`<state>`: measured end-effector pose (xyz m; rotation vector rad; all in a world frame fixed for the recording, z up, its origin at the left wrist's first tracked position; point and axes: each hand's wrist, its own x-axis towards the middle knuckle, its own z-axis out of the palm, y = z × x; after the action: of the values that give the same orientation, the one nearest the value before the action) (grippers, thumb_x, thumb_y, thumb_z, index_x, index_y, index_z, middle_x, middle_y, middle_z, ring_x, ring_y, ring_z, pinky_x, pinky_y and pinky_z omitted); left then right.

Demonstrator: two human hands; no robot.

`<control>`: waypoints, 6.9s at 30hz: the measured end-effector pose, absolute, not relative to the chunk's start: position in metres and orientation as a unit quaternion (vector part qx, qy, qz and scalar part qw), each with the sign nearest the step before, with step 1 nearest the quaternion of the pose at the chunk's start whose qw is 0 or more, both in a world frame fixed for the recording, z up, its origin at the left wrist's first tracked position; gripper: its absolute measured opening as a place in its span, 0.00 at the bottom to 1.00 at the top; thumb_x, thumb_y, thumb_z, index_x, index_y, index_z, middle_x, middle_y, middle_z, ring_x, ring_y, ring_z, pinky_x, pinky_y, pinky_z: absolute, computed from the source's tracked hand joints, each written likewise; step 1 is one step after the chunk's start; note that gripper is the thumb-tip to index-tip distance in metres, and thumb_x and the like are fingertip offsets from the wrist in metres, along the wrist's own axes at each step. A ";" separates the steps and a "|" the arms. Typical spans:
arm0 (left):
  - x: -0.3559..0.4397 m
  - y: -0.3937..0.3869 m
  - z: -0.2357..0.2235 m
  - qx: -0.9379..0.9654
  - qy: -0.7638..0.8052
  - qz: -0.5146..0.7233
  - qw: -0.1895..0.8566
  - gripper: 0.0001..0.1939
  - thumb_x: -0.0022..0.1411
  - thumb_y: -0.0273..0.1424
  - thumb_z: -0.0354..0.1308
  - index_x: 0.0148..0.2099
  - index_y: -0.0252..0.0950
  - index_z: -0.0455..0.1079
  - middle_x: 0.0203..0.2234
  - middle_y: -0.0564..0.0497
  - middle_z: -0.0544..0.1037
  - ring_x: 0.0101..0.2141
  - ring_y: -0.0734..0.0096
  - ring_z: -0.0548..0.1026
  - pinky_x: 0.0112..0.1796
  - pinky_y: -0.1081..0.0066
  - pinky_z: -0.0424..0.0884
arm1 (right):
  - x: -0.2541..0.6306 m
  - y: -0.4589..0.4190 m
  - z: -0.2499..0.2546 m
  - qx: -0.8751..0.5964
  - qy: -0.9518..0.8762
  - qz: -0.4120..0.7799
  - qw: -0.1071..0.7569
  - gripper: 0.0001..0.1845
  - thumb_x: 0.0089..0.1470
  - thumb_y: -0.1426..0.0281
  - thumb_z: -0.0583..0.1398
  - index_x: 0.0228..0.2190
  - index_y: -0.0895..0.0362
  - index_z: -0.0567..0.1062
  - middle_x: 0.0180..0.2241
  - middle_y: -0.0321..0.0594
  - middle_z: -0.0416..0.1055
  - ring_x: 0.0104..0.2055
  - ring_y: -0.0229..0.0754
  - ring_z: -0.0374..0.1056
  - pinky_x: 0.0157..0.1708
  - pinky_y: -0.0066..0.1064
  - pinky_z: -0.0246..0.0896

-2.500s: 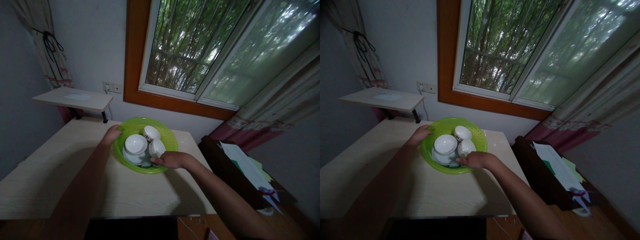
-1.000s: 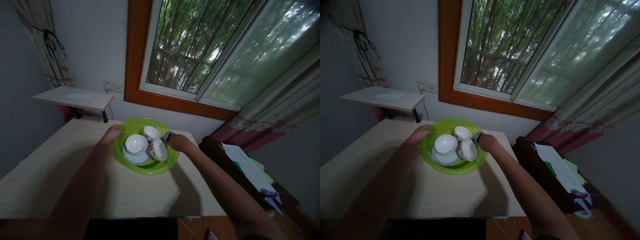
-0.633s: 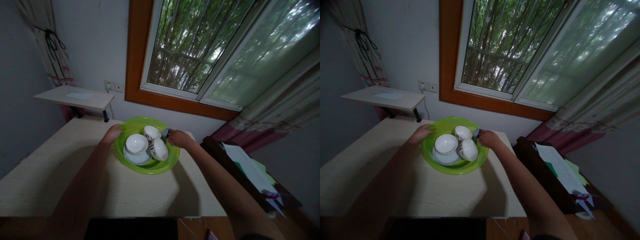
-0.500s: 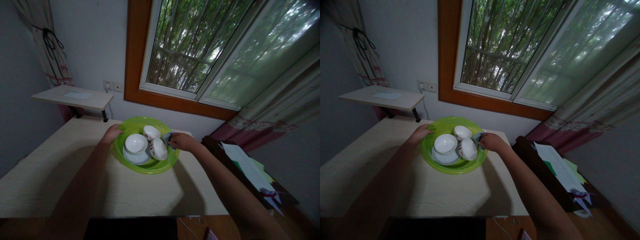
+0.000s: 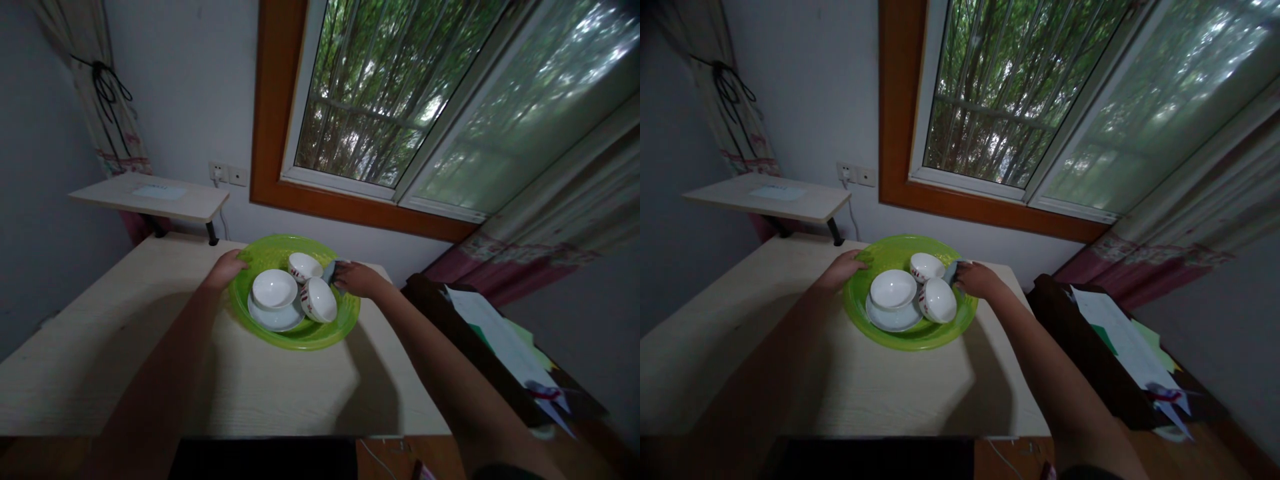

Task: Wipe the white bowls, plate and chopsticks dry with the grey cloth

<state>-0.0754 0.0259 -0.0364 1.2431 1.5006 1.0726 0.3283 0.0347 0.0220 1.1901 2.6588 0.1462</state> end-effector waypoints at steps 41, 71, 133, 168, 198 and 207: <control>-0.074 0.026 -0.037 0.494 0.592 0.437 0.463 0.18 0.48 0.26 0.61 0.45 0.33 0.76 0.33 0.46 0.83 0.32 0.62 0.81 0.36 0.65 0.77 | 0.301 0.000 0.015 0.513 0.841 0.057 0.162 0.21 0.67 0.60 0.55 0.42 0.58 0.85 0.49 0.57 0.79 0.60 0.57 0.70 0.66 0.46 0.54; -0.074 0.026 -0.033 0.505 0.607 0.426 0.441 0.18 0.51 0.31 0.66 0.46 0.33 0.77 0.32 0.45 0.84 0.33 0.58 0.81 0.36 0.62 0.78 | 0.300 -0.005 0.012 0.526 0.837 0.036 0.150 0.22 0.69 0.59 0.53 0.47 0.57 0.83 0.56 0.56 0.76 0.64 0.55 0.67 0.70 0.53 0.44; -0.070 0.023 -0.028 0.490 0.608 0.420 0.462 0.17 0.49 0.31 0.66 0.44 0.33 0.78 0.29 0.46 0.83 0.32 0.57 0.81 0.34 0.63 0.77 | 0.295 -0.045 0.035 0.564 0.802 0.024 0.197 0.21 0.65 0.71 0.51 0.46 0.59 0.83 0.53 0.57 0.77 0.58 0.56 0.71 0.67 0.54 0.49; -0.077 0.033 -0.042 0.520 0.624 0.402 0.423 0.22 0.50 0.26 0.63 0.50 0.34 0.74 0.39 0.44 0.84 0.37 0.58 0.82 0.40 0.62 0.76 | 0.286 -0.042 0.059 0.513 0.826 0.037 0.230 0.13 0.54 0.77 0.60 0.36 0.58 0.85 0.42 0.55 0.82 0.47 0.55 0.78 0.51 0.41 0.67; -0.027 0.054 -0.036 0.809 0.547 0.057 0.207 0.16 0.54 0.24 0.57 0.44 0.38 0.79 0.40 0.42 0.82 0.43 0.51 0.79 0.45 0.63 0.71 | 0.216 0.091 0.011 0.462 0.556 -0.457 -0.518 0.19 0.44 0.54 0.65 0.32 0.54 0.72 0.27 0.29 0.67 0.29 0.37 0.62 0.29 0.26 0.56; -0.047 0.056 0.007 0.780 0.503 0.217 0.301 0.17 0.59 0.37 0.56 0.42 0.33 0.80 0.40 0.43 0.83 0.40 0.54 0.78 0.40 0.66 0.70 | 0.223 0.076 0.015 0.341 0.507 -0.562 -0.557 0.15 0.45 0.59 0.70 0.30 0.53 0.73 0.26 0.28 0.67 0.28 0.36 0.63 0.29 0.26 0.55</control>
<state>-0.0466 0.0560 0.0073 2.0699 1.3354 0.5756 0.2234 0.0763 0.0150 1.7766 2.6389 -2.9262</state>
